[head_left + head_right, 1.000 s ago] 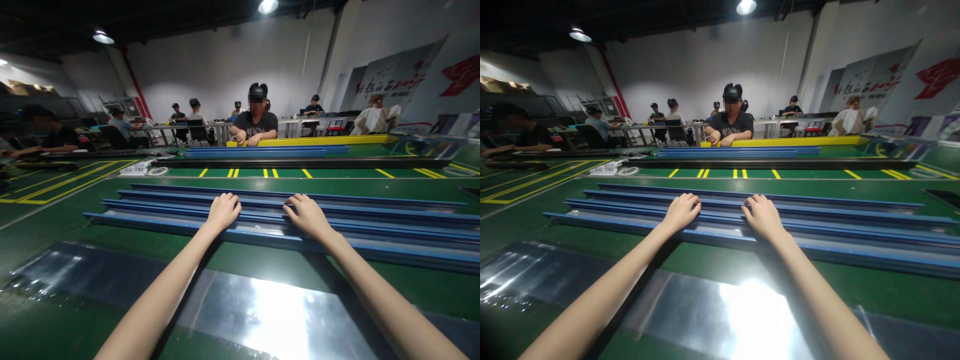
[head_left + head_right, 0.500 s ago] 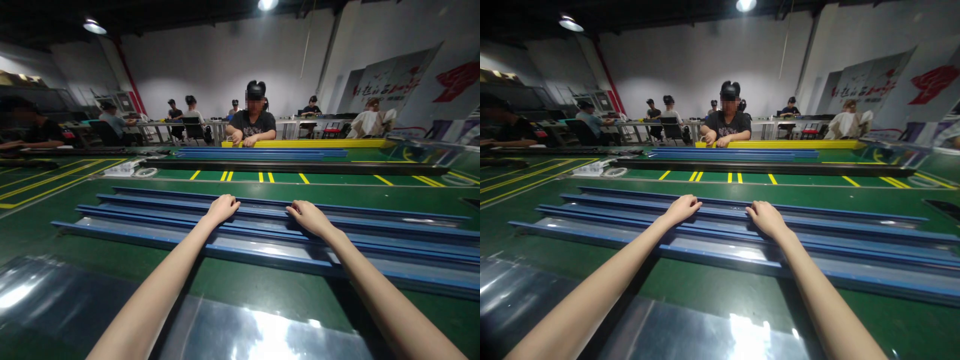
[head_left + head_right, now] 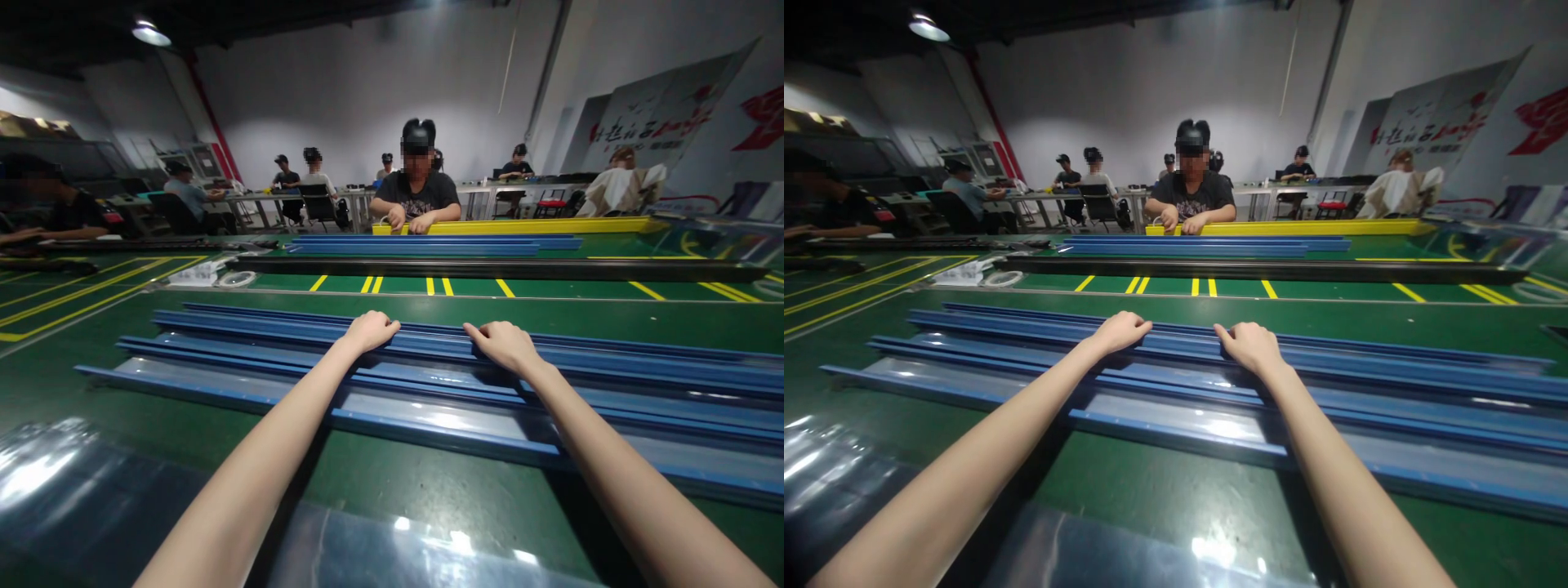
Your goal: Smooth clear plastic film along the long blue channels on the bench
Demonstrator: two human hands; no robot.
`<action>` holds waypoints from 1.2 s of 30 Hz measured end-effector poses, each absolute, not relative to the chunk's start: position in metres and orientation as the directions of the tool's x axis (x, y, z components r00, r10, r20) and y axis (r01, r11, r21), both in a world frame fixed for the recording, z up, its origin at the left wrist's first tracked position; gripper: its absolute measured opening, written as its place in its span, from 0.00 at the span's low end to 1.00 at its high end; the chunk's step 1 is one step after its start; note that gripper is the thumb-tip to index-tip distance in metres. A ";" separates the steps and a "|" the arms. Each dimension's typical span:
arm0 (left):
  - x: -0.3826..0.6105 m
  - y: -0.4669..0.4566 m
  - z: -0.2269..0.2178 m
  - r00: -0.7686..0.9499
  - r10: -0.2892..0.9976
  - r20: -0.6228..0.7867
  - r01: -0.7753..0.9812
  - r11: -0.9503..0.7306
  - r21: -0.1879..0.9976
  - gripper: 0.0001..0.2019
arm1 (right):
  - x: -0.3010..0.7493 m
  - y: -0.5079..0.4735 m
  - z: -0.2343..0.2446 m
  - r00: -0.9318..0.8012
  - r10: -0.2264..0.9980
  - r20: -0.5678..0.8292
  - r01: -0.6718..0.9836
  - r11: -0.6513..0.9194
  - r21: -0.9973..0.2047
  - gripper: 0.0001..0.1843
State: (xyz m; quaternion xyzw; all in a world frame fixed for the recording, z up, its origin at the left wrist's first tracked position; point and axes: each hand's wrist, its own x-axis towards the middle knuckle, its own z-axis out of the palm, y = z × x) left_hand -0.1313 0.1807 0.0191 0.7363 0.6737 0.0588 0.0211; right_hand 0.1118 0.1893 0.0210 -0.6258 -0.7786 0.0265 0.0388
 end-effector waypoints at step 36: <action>-0.114 0.026 0.052 0.201 0.704 0.681 0.978 -0.180 -0.103 0.21 | 0.139 0.047 0.040 -0.203 0.586 0.784 0.965 0.255 0.060 0.23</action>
